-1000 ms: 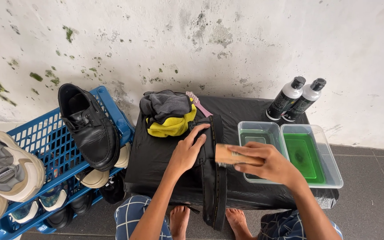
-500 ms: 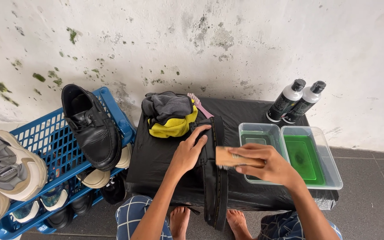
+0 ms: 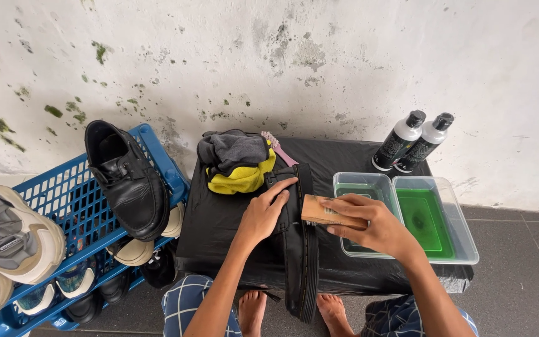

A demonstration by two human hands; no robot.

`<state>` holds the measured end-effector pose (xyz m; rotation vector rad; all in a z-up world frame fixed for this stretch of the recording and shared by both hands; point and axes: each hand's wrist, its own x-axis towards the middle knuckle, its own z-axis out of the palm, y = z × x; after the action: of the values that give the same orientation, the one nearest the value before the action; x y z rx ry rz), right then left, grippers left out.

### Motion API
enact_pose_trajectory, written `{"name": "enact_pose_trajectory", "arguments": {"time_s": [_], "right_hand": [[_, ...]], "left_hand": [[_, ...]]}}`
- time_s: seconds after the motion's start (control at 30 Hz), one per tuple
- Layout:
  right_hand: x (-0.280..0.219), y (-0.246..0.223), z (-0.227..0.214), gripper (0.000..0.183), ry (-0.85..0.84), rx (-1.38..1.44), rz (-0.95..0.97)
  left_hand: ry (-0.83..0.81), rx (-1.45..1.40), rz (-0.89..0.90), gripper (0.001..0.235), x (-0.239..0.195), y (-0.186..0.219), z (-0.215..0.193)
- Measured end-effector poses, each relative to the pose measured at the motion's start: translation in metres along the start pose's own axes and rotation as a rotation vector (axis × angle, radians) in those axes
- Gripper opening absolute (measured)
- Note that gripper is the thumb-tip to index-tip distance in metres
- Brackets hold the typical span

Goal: The person scrubs the sole of a black shoe with a brush. The shoe is held in the left hand while the right hand uses the brush to clean the textured bottom surface.

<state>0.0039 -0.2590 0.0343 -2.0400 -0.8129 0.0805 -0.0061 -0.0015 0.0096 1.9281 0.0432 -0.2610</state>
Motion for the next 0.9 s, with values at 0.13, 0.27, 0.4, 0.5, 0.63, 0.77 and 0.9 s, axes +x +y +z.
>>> {"name": "enact_pose_trajectory", "arguments": {"time_s": [0.13,0.27,0.4,0.5,0.63,0.77,0.9], "right_hand": [[-0.003,-0.002,-0.006,0.044,-0.096,0.140,0.036],[-0.012,0.020,-0.003,0.046,-0.141,0.258,0.092],[-0.018,0.037,-0.004,0.049,-0.212,0.373,0.155],[-0.014,0.005,-0.006,0.049,-0.174,0.286,0.214],[-0.007,-0.009,-0.004,0.046,-0.061,0.109,0.174],[-0.008,-0.007,-0.005,0.047,-0.062,0.083,0.176],[-0.013,0.012,-0.010,0.051,-0.247,0.250,0.256]], "left_hand": [[0.007,0.033,-0.031,0.044,-0.002,0.007,-0.001],[0.000,0.036,-0.045,0.045,-0.004,0.008,0.001],[0.006,0.063,-0.066,0.046,-0.008,0.017,0.000],[0.016,0.132,-0.090,0.043,-0.008,0.019,-0.003],[0.035,0.229,-0.026,0.042,-0.001,0.011,-0.002],[0.066,0.417,0.026,0.038,0.008,0.002,0.005],[0.122,0.468,0.063,0.036,0.011,-0.007,0.011]]}}
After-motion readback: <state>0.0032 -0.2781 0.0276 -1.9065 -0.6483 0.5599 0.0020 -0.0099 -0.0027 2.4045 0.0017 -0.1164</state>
